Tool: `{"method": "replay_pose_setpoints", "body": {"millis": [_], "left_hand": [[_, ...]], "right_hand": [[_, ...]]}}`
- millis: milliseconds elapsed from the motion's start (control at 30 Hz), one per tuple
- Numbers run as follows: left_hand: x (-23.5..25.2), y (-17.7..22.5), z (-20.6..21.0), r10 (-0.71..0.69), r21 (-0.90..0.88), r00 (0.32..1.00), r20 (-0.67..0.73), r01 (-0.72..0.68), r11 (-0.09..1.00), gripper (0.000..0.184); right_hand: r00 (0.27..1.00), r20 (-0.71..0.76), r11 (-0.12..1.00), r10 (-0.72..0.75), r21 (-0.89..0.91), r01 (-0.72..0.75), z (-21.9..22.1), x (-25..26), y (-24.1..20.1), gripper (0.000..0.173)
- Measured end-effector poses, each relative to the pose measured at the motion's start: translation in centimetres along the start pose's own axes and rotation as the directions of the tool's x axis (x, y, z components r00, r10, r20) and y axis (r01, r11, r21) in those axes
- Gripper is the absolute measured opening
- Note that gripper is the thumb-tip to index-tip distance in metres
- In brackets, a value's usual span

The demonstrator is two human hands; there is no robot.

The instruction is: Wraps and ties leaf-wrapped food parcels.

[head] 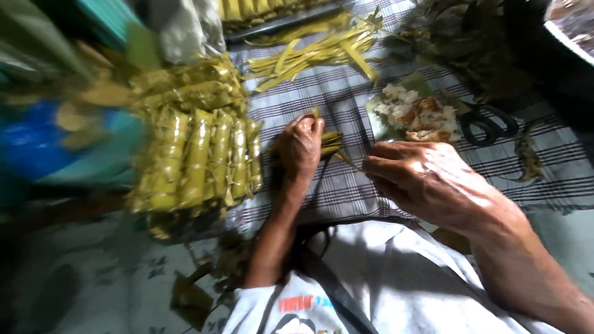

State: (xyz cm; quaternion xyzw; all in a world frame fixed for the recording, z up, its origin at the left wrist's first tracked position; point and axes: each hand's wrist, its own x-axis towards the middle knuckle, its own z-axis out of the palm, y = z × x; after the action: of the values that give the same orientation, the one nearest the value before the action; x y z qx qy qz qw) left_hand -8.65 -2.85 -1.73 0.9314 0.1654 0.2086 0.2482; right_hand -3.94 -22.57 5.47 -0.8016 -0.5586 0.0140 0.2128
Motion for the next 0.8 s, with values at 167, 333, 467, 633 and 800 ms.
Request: {"method": "replay_pose_setpoints", "body": {"millis": [167, 333, 467, 633, 800], "left_hand": [[-0.4, -0.3, 0.5, 0.095, 0.059, 0.995, -0.008, -0.094, 0.994, 0.025], [-0.3, -0.5, 0.1, 0.057, 0.016, 0.995, 0.077, -0.058, 0.998, 0.022], [-0.1, -0.9, -0.7, 0.096, -0.058, 0.986, 0.136, -0.089, 0.994, 0.019], [0.7, -2.7, -0.8, 0.030, -0.430, 0.998, -0.058, -0.052, 0.902, 0.023], [1.0, -0.8, -0.6, -0.128, -0.333, 0.985, -0.114, 0.084, 0.939, 0.029]], "right_hand": [[0.995, 0.096, 0.997, -0.024, 0.071, 0.018, 0.5, -0.5, -0.9, 0.022], [0.984, -0.068, 0.978, -0.165, 0.121, 0.172, 0.8, 3.3, -0.4, 0.018], [0.983, -0.186, 0.993, 0.006, 0.118, 0.016, 2.1, 9.2, 5.1, 0.017], [0.981, -0.091, 0.946, 0.173, 0.293, -0.140, 7.1, 9.3, 7.5, 0.011], [0.894, -0.002, 0.788, 0.448, 0.473, -0.393, 7.2, 4.4, 1.7, 0.007]]}}
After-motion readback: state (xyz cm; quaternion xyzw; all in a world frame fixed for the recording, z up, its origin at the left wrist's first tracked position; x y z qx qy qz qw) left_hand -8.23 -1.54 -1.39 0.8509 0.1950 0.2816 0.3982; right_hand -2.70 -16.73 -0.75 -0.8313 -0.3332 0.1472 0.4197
